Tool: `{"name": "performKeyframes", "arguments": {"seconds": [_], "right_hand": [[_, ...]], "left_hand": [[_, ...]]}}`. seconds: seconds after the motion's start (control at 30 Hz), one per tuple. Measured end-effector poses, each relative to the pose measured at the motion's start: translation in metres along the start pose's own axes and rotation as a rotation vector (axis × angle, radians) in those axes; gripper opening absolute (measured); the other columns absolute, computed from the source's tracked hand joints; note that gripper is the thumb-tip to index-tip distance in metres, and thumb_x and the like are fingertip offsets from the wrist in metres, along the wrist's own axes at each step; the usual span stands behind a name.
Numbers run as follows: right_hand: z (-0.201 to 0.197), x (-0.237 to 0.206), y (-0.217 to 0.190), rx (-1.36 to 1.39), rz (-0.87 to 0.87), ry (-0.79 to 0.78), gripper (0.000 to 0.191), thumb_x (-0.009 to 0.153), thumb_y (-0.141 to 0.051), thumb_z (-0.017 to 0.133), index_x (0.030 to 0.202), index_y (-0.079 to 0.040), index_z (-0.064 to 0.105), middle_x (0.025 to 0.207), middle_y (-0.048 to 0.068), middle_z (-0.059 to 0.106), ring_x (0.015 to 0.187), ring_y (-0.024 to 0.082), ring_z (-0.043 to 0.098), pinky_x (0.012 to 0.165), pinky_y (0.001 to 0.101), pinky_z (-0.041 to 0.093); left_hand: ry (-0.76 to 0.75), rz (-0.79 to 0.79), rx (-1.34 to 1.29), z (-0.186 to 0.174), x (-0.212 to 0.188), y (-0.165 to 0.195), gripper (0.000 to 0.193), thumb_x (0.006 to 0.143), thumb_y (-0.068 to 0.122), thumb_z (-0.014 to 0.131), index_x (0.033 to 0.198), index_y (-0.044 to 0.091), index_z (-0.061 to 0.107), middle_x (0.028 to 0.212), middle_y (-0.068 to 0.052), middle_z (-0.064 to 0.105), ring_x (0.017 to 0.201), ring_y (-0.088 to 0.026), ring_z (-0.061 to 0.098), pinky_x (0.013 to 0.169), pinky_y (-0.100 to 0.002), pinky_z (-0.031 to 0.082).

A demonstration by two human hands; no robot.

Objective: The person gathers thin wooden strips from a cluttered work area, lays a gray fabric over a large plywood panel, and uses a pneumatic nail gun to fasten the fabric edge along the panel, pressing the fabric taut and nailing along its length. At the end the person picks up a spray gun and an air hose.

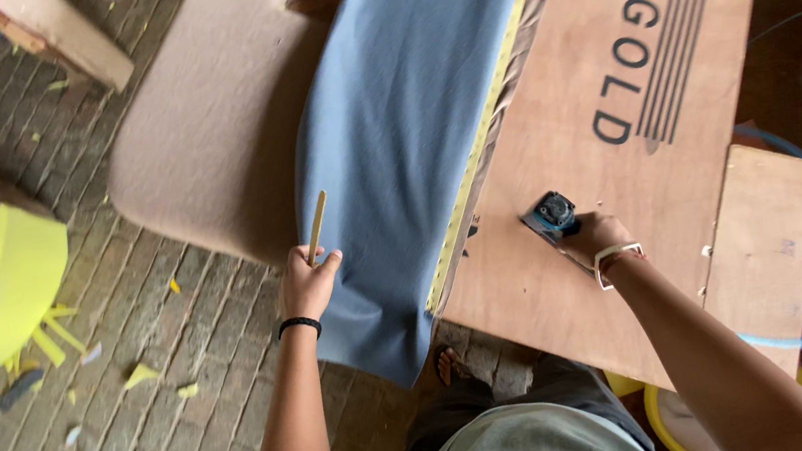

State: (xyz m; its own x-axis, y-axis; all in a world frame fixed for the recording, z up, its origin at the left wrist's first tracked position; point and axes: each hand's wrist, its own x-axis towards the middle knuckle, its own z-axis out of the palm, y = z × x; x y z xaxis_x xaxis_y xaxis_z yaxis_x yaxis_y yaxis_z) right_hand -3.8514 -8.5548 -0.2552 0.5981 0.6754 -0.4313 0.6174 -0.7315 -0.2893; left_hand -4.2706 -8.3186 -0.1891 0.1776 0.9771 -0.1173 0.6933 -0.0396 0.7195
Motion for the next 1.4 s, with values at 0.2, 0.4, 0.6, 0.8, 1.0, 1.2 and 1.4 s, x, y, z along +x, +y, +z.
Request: {"name": "performKeyframes", "arguments": {"seconds": [0.2, 0.4, 0.6, 0.8, 1.0, 1.2, 1.4], "right_hand": [[-0.019, -0.032, 0.01, 0.064, 0.185, 0.054, 0.033, 0.079, -0.042, 0.073, 0.1, -0.017, 0.079, 0.091, 0.015, 0.078, 0.082, 0.033, 0.075, 0.075, 0.0437, 0.06], [-0.042, -0.058, -0.015, 0.068, 0.294, 0.044, 0.03, 0.081, -0.04, 0.069, 0.103, -0.023, 0.081, 0.093, 0.012, 0.078, 0.085, 0.032, 0.075, 0.077, 0.0432, 0.061], [-0.046, -0.07, -0.028, 0.026, 0.326, 0.035, 0.028, 0.084, -0.036, 0.065, 0.107, -0.029, 0.079, 0.096, 0.008, 0.078, 0.09, 0.031, 0.075, 0.08, 0.043, 0.061], [-0.051, -0.071, -0.031, 0.045, 0.338, 0.031, 0.03, 0.085, -0.038, 0.066, 0.112, -0.034, 0.077, 0.099, 0.009, 0.078, 0.092, 0.032, 0.074, 0.081, 0.0438, 0.06], [-0.056, -0.072, -0.024, 0.064, 0.325, 0.008, 0.028, 0.087, -0.042, 0.064, 0.108, -0.03, 0.078, 0.099, 0.009, 0.077, 0.092, 0.033, 0.074, 0.081, 0.0438, 0.06], [-0.044, -0.062, 0.013, 0.192, 0.267, 0.051, 0.035, 0.082, -0.043, 0.069, 0.109, -0.024, 0.076, 0.098, 0.013, 0.076, 0.094, 0.037, 0.072, 0.082, 0.0468, 0.058], [-0.042, -0.067, 0.146, 0.327, 0.308, 0.229, 0.046, 0.075, -0.037, 0.077, 0.112, -0.01, 0.074, 0.099, 0.02, 0.076, 0.096, 0.039, 0.072, 0.084, 0.0491, 0.058]], "left_hand": [[-0.093, 0.034, 0.182, -0.02, 0.068, 0.063, 0.061, 0.09, 0.064, 0.059, 0.108, 0.006, 0.065, 0.103, -0.017, 0.074, 0.099, -0.038, 0.07, 0.088, -0.051, 0.052], [0.13, 0.278, 0.672, -0.054, 0.17, 0.109, 0.054, 0.104, 0.056, 0.057, 0.135, 0.012, 0.059, 0.126, -0.022, 0.066, 0.12, -0.042, 0.06, 0.099, -0.058, 0.045], [0.342, 0.397, 0.594, 0.016, 0.186, 0.08, 0.08, 0.088, 0.034, 0.074, 0.157, 0.012, 0.041, 0.159, -0.027, 0.037, 0.142, -0.046, 0.039, 0.113, -0.056, 0.034], [0.0, -0.159, 0.273, 0.076, 0.165, 0.026, 0.085, 0.082, 0.044, 0.084, 0.141, -0.002, 0.045, 0.141, -0.024, 0.054, 0.127, -0.041, 0.056, 0.104, -0.05, 0.047], [-0.235, -0.008, -0.418, 0.08, 0.119, 0.082, 0.047, 0.072, 0.017, 0.082, 0.111, -0.005, 0.065, 0.103, -0.014, 0.073, 0.088, -0.024, 0.07, 0.079, -0.04, 0.057], [-0.718, 0.195, -0.574, 0.176, -0.062, 0.215, 0.032, 0.082, 0.026, 0.077, 0.062, 0.011, 0.058, 0.055, 0.008, 0.051, 0.047, -0.008, 0.045, 0.044, -0.029, 0.033], [-0.899, 0.443, -0.134, 0.285, -0.161, 0.239, 0.024, 0.083, 0.024, 0.068, 0.082, 0.001, 0.063, 0.074, -0.021, 0.068, 0.069, -0.034, 0.071, 0.063, -0.046, 0.052]]}}
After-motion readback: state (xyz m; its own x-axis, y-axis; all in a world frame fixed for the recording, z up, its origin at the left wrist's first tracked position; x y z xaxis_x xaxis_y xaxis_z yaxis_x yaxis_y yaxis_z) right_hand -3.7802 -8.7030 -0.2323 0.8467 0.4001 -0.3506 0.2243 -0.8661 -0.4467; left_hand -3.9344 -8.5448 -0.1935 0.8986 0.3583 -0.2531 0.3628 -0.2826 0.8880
